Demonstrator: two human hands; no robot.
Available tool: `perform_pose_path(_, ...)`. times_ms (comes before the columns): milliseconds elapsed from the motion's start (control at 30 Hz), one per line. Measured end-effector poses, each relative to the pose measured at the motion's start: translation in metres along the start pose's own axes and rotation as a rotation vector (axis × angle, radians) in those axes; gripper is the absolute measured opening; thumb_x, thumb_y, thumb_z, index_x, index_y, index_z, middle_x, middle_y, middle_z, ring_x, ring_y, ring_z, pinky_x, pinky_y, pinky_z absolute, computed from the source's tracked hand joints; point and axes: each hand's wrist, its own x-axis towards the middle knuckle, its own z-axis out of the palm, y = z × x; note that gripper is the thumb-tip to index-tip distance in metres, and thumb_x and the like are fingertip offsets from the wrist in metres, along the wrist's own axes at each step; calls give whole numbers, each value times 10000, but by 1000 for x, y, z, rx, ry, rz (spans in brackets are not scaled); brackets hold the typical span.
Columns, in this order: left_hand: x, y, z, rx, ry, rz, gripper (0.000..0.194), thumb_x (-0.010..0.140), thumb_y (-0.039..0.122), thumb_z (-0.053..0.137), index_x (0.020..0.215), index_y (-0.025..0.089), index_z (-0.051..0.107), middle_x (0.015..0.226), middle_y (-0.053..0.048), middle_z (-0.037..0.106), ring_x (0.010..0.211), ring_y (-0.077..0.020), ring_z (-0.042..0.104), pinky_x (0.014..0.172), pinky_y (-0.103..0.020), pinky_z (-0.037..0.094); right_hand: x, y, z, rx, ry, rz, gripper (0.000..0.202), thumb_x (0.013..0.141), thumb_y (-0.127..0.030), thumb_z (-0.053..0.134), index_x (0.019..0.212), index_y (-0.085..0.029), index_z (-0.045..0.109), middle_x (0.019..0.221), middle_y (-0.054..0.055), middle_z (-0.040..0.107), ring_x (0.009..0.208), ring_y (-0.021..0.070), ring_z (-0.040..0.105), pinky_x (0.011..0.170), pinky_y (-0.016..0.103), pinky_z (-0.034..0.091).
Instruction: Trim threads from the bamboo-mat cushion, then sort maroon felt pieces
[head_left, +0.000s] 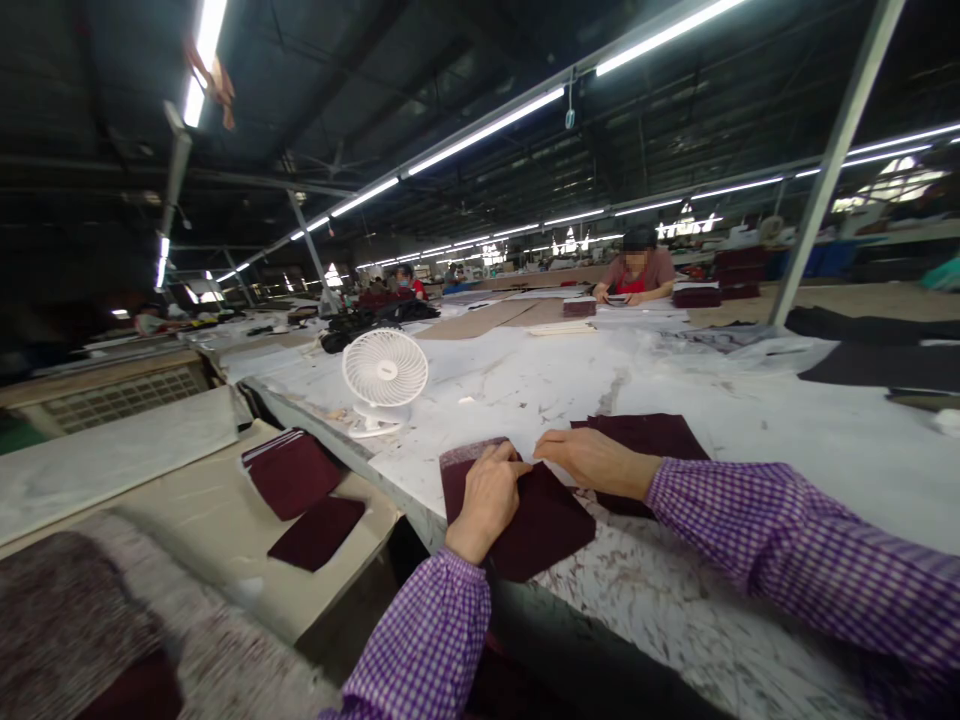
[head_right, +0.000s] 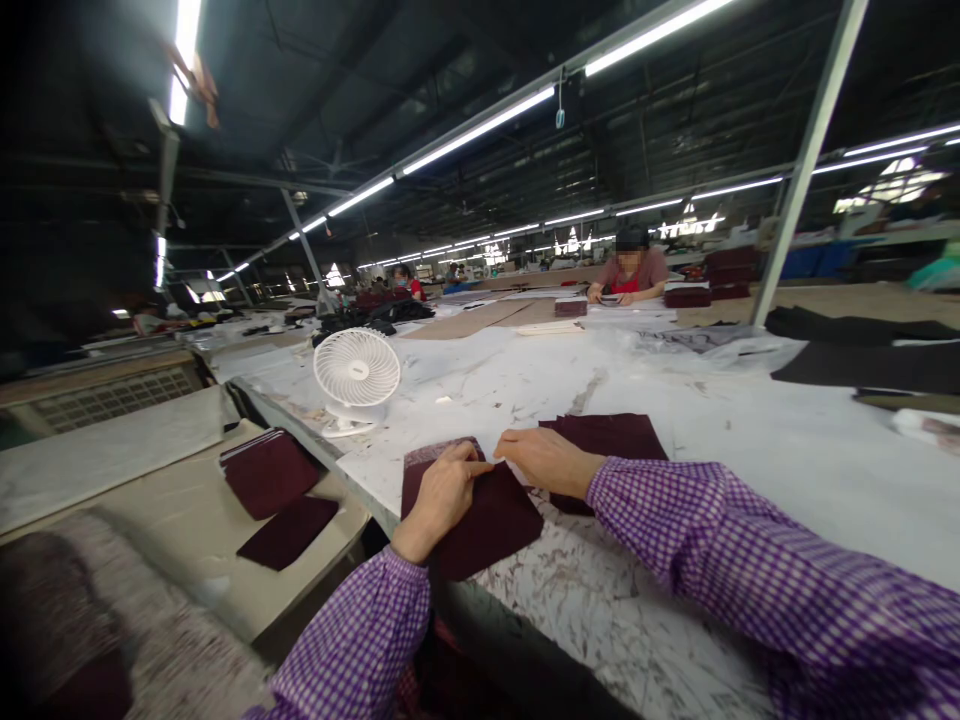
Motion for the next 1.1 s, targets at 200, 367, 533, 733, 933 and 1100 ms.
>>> perform_pose_path(200, 0, -7, -10, -44, -28, -7, 313, 872, 107, 470, 1000, 242, 722, 901, -36, 628, 870, -183, 558, 776, -282, 434, -3, -12, 11, 73, -18, 11, 299, 895, -109, 397, 1048, -137, 652, 1027, 88, 642, 894, 183, 616, 771, 279, 464)
perform_pose_path(367, -17, -32, -26, -113, 9, -63, 200, 840, 143, 564, 848, 236, 741, 856, -17, 658, 831, -176, 579, 734, -277, 432, -2, -9, 13, 103, -9, -4, 324, 892, -108, 388, 1077, -138, 652, 1046, 90, 641, 888, 181, 614, 762, 280, 468)
perform_pose_path(533, -31, -45, -21, -181, 94, -34, 175, 868, 202, 558, 871, 221, 731, 831, -32, 635, 853, -177, 550, 780, -283, 433, -2, -10, 8, 90, -64, -5, 357, 888, -99, 370, 1103, -151, 650, 1077, 78, 632, 911, 176, 606, 777, 266, 457)
perform_pose_path(733, -35, -45, -18, -173, 133, -20, 204, 890, 221, 526, 876, 223, 729, 835, -29, 620, 837, -173, 529, 777, -287, 422, 10, -23, -7, -93, -246, -8, 485, 837, -53, 395, 1252, -223, 580, 1033, 85, 608, 909, 198, 597, 710, 267, 429)
perform_pose_path(933, -35, -43, -20, -191, 132, -31, 199, 886, 237, 534, 852, 221, 729, 827, -32, 615, 847, -176, 533, 775, -289, 427, 28, -42, -19, -261, -350, -32, 536, 862, -107, 403, 1336, -343, 492, 943, 92, 614, 710, 187, 608, 581, 267, 385)
perform_pose_path(1100, -36, -53, -21, -519, 134, -124, 192, 854, 295, 579, 793, 188, 726, 811, -40, 635, 826, -173, 562, 793, -299, 438, 38, -46, -23, -300, -378, -89, 507, 875, -164, 422, 1344, -349, 477, 927, 95, 633, 722, 179, 619, 595, 255, 379)
